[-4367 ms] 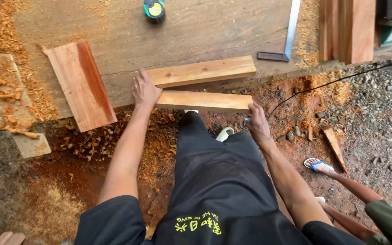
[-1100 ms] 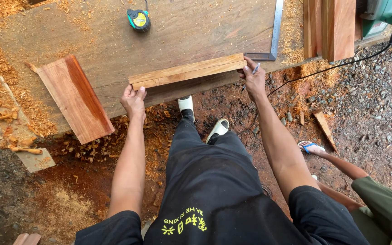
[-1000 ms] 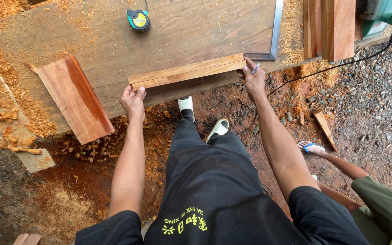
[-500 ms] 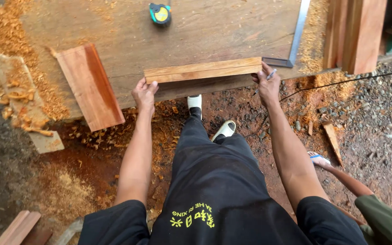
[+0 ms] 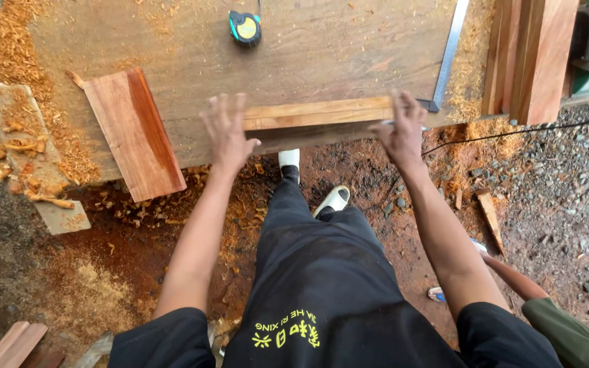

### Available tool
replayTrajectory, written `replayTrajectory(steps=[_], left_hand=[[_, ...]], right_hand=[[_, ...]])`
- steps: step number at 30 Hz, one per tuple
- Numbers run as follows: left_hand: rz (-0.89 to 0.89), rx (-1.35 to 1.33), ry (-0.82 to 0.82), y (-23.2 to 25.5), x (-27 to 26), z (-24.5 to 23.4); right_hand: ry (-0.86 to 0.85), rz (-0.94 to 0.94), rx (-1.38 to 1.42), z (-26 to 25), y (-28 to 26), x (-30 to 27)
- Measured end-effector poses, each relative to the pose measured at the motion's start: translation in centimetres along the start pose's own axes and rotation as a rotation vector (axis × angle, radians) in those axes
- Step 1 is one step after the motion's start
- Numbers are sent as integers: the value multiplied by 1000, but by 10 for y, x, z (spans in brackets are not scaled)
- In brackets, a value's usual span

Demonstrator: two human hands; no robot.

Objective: Marking wood pieces using a try square and a pencil for cutting

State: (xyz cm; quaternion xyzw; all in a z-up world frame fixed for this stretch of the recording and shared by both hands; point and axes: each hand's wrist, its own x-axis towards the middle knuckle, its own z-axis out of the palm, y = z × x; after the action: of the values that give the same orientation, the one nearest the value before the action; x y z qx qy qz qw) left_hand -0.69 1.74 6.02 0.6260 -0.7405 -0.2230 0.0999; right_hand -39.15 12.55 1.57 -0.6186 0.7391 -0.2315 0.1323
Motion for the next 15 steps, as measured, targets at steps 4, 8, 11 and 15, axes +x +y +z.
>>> replayTrajectory(steps=[4,8,11,15], left_hand=[[468,332,-88,24,24,25],[475,415,-239,36,32,112],[632,358,245,4,26,191],[712,396,443,3,5,195]], right_hand=[[-471,-155,-579,19,-14,36],[-437,-271,-536,52,17,33],[-371,-293,-687,76,35,1],[-47,-338,-567,89,30,-31]])
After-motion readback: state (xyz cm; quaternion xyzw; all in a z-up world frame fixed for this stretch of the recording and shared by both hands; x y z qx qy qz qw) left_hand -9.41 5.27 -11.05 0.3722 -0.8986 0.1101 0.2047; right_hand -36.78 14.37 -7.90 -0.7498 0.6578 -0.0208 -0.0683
